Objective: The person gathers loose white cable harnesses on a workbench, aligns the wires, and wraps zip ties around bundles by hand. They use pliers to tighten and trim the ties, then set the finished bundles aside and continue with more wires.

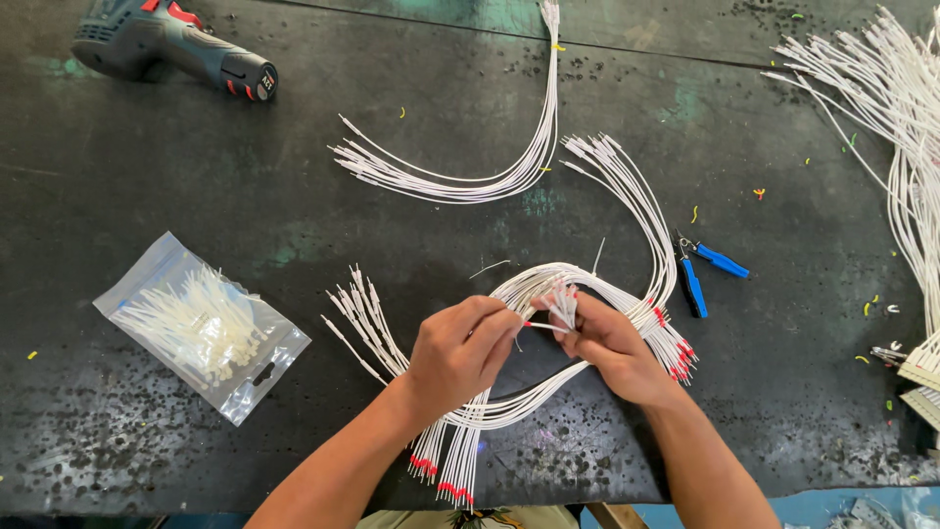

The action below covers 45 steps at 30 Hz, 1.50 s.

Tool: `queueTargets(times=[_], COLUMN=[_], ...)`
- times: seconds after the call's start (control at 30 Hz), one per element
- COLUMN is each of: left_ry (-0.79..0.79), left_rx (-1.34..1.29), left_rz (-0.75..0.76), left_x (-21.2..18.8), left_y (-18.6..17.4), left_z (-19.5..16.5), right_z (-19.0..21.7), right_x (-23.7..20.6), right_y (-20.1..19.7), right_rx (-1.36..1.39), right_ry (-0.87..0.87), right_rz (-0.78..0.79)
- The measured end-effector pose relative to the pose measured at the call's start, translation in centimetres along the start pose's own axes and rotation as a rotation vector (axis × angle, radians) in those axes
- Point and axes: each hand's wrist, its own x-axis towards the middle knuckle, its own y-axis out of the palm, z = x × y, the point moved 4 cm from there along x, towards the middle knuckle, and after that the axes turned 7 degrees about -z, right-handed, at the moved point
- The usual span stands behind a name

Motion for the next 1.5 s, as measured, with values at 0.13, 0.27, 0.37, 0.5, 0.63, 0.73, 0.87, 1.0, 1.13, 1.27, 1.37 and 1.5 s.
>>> queueTargets(times=[0.13,0.27,0.37,0.5,0.63,0.73,0.87,1.0,1.13,1.27,1.37,1.5], left_ry=[-0.041,-0.066,-0.048,-0.055,-0.095,-0.138,-0.12,-0.193,-0.158,-0.182,-0.189,-0.183], left_rx=[-0.012,-0.034,-0.044,-0.036,-0.043,-0.055,-0.049,-0.075,-0.074,-0.135,-0.148,-0.15], left_rz=[0.01,0.027,0.042,0.063,0.071,0.067,0.061,0.048,0.054,0.086,0.101,0.101], left_x=[0.0,-0.1,-0.2,-0.2,-0.1,-0.1,-0.4,-0.6,-0.8,-1.0,-1.0,-0.6], left_y=[0.0,0.3,0.5,0.7,0.8,0.6,0.4,0.5,0.2,-0.2,-0.5,0.2], left_z=[0.5,0.8,0.8,0.8,0.9,1.0,0.9,1.3,0.9,0.6,0.5,0.3], right_z=[-0.2,-0.4,-0.9,-2.1,-1.8,0.1,1.0,0.3,-0.7,-1.1,-0.4,-0.1], right_x=[0.2,0.3,0.4,0.2,0.2,-0.1,0.0,0.1,0.0,0.0,0.0,-0.3], right_y=[-0.4,-0.5,-0.7,-0.9,-0.8,-0.6,-0.1,-0.1,-0.2,0.5,1.1,1.1], right_rx=[-0.058,-0.104,-0.153,-0.243,-0.245,-0.134,-0.167,-0.2,-0.383,-0.468,-0.411,-0.431], right_ry=[0.038,0.007,0.004,0.08,0.065,-0.076,-0.072,-0.013,0.016,0.014,-0.107,-0.134], right_rz=[-0.077,-0.139,-0.161,-0.19,-0.098,0.022,-0.016,-0.12,-0.234,-0.237,-0.174,-0.191])
